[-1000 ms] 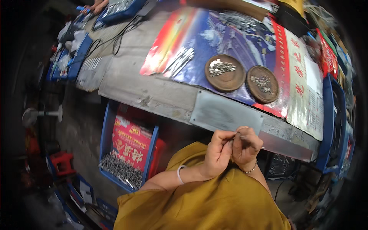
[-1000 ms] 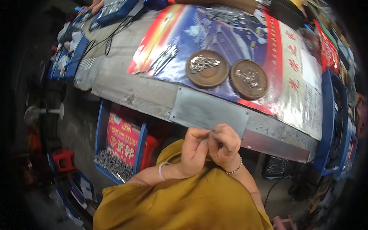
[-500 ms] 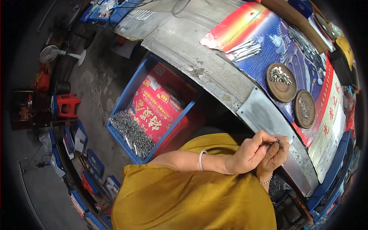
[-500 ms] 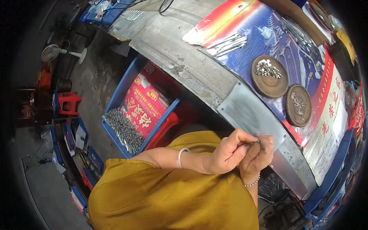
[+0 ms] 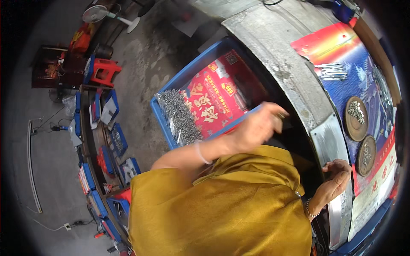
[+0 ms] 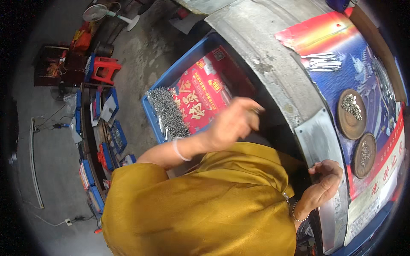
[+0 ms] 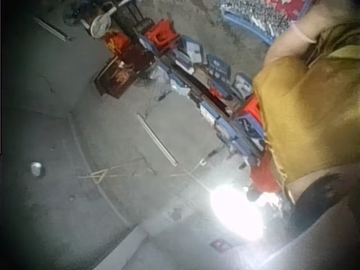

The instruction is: The person repeatedly assembles small hardware components by picking up metal pins and small metal parts from containers and fitting them together by hand.

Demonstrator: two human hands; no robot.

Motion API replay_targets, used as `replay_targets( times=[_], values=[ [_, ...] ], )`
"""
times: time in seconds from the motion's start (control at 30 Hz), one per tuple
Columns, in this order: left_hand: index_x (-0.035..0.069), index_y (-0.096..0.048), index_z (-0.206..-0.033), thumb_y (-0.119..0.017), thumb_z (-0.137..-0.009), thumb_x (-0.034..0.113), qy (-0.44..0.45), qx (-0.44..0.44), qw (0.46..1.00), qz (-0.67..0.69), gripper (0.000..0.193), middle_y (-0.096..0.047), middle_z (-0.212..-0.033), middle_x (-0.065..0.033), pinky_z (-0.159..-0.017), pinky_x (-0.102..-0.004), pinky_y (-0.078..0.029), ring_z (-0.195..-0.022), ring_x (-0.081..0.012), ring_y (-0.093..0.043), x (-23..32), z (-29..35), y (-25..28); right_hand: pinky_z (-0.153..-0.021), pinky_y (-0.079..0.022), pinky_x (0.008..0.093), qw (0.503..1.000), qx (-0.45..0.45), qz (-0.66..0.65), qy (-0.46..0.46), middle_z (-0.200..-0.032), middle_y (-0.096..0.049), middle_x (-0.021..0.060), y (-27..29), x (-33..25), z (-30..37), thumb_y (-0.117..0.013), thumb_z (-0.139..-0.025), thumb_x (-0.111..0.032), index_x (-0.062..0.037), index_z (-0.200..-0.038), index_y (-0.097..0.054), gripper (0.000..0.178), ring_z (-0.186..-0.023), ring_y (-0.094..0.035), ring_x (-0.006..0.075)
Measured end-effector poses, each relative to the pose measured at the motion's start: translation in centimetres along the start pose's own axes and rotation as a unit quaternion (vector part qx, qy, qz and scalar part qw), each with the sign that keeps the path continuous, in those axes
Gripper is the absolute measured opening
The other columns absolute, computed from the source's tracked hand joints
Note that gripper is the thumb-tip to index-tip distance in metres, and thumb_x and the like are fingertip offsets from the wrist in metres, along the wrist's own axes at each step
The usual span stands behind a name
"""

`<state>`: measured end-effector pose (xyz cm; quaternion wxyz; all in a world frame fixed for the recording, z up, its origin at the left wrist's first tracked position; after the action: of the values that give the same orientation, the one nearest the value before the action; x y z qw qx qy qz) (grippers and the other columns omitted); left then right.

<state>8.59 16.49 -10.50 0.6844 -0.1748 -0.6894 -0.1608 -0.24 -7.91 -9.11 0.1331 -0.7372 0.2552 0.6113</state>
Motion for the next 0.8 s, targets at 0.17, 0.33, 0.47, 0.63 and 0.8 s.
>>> replay_targets(
  times=[0.17,0.33,0.47,0.63,0.8],
  values=[
    [0.001,-0.045,-0.118,-0.040,-0.095,0.006,0.006,0.284,0.931,-0.231,0.024,-0.055,-0.092,-0.0056,-0.064,-0.0232,-0.048,-0.069,-0.0081,-0.054,0.6,7.1,15.6,-0.061,-0.041,0.0224,0.999,-0.041,-0.013,0.016,-0.082,-0.050,0.0078,0.0,-0.1,-0.2,-0.031,-0.101,-0.028,-0.0006,-0.084,-0.050,0.037,-0.064,-0.049,0.0115],
    [0.001,-0.051,-0.111,-0.047,-0.093,0.008,0.048,0.452,0.848,-0.272,0.020,-0.058,-0.085,-0.0038,-0.069,-0.0228,-0.048,-0.075,-0.0085,-0.057,-1.0,16.3,26.5,-0.059,-0.040,0.0203,0.999,-0.035,-0.014,-0.023,-0.083,-0.052,0.0063,-0.5,0.1,0.2,-0.033,-0.101,-0.029,-0.0017,-0.084,-0.050,0.037,-0.064,-0.048,0.0097],
    [-0.001,-0.059,-0.103,-0.055,-0.088,0.005,0.082,0.458,0.841,-0.276,0.017,-0.061,-0.089,-0.0028,-0.072,-0.0233,-0.048,-0.080,-0.0087,-0.057,-2.7,19.6,29.6,-0.059,-0.041,0.0207,0.998,-0.052,-0.026,-0.003,-0.083,-0.052,0.0069,-0.2,0.2,0.5,-0.033,-0.101,-0.027,-0.0018,-0.085,-0.050,0.035,-0.065,-0.048,0.0101],
    [0.000,-0.062,-0.100,-0.059,-0.086,0.005,0.090,0.415,0.853,-0.304,0.015,-0.064,-0.090,0.0001,-0.076,-0.0212,-0.046,-0.081,-0.0062,-0.058,-4.5,19.3,30.6,-0.059,-0.041,0.0207,0.998,-0.058,-0.033,0.012,-0.083,-0.051,0.0070,0.1,0.0,0.8,-0.034,-0.101,-0.026,-0.0019,-0.086,-0.051,0.033,-0.065,-0.048,0.0103],
    [-0.001,-0.062,-0.100,-0.059,-0.084,0.003,0.132,0.389,0.806,-0.425,0.017,-0.066,-0.090,-0.0027,-0.076,-0.0227,-0.048,-0.082,-0.0081,-0.060,-5.0,18.8,31.2,-0.058,-0.040,0.0210,0.999,-0.034,-0.018,-0.006,-0.081,-0.050,0.0063,0.0,-0.3,1.1,-0.033,-0.101,-0.025,-0.0023,-0.085,-0.050,0.033,-0.066,-0.048,0.0101]
  ],
)
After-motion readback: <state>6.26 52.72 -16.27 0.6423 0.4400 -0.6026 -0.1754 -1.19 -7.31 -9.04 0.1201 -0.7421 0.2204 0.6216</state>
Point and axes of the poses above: each hand's wrist, its own z-axis away from the middle knuckle, its own y-axis out of the back of the hand, x = y × z, the point moved 4 cm from there along -z, towards the middle knuckle
